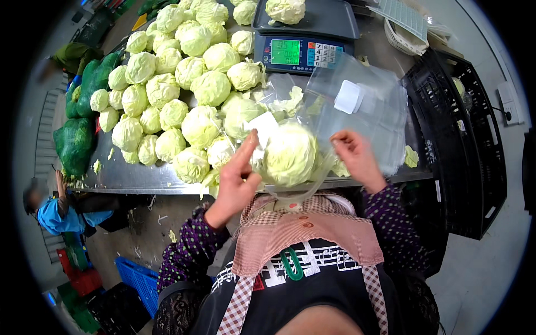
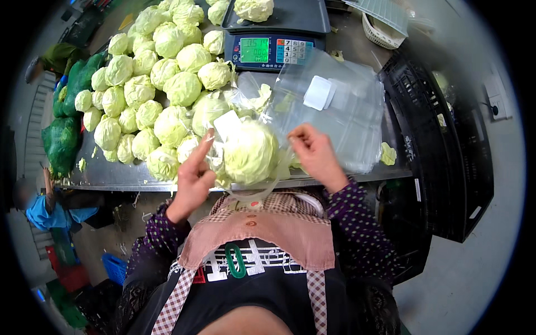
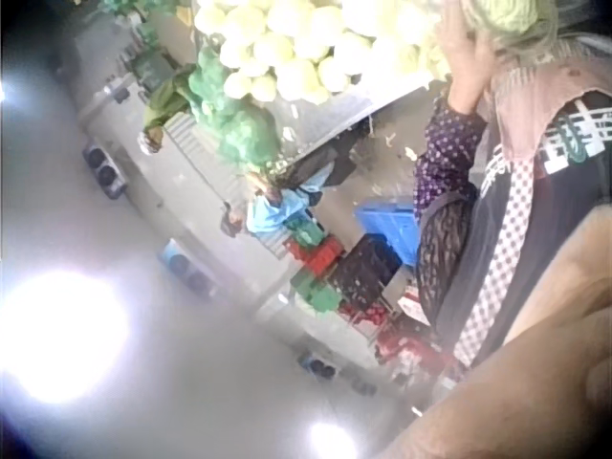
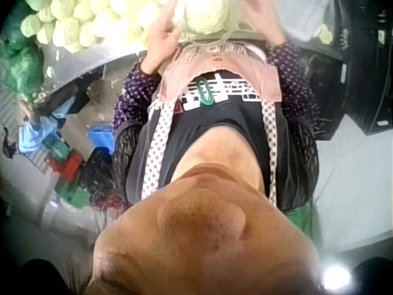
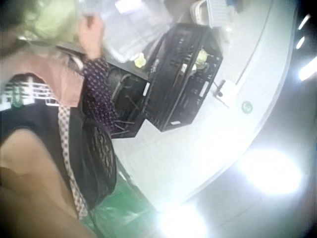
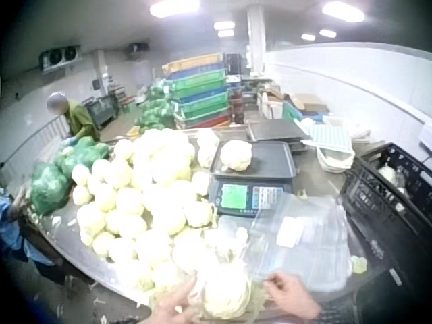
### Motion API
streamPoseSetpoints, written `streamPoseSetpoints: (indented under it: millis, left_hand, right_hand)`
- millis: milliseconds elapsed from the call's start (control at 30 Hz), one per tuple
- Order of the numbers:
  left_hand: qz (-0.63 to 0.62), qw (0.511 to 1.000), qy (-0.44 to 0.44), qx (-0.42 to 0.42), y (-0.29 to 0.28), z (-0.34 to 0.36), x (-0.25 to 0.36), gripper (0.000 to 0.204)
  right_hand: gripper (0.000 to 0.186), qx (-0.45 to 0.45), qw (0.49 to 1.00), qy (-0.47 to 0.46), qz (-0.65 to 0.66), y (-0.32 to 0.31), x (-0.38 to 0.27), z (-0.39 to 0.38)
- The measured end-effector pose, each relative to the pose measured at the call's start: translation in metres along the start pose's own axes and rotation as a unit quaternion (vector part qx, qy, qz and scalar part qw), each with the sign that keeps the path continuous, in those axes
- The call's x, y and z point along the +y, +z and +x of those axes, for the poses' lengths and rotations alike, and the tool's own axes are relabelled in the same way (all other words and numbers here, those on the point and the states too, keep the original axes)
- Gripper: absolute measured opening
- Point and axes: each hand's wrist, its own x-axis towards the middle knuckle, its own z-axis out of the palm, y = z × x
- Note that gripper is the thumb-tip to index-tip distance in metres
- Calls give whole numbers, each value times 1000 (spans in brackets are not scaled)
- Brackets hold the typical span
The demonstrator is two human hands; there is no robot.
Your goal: The person repeatedly picks up cabbages from a large pile on a metal table, places them on a digital scale, and then transfers them into clear plastic bags. The person seals the bags and places them into a black crate. The process is repeated continuously throughout the video.
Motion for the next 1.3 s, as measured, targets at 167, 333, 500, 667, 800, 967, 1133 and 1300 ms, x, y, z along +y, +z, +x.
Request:
streamPoseSetpoints:
  millis: [167,333,500,667,800,967,1133,1300]
  left_hand:
    - [-133,986,-83,-59,5,18,27,78]
    - [-143,984,-29,-101,11,35,46,72]
    - [-124,980,16,-153,13,40,32,61]
    - [13,953,153,-262,15,57,35,33]
    - [149,908,270,-283,11,57,31,60]
    - [165,865,293,-372,6,67,44,81]
    - [249,857,282,-352,-16,67,20,71]
    - [157,844,364,-362,10,68,31,60]
  right_hand:
    - [10,48,996,-80,-19,-33,-93,-35]
    - [13,93,990,-96,-37,-55,-115,-45]
    - [14,99,993,13,-59,-78,-75,-61]
    - [15,77,970,24,-230,-92,-54,-46]
    - [29,128,928,-70,-342,-66,-62,-40]
    - [33,-11,856,-77,-511,-37,-58,-14]
    - [35,77,954,17,-290,-86,-70,-7]
    - [47,123,897,-134,-402,-13,-97,-15]
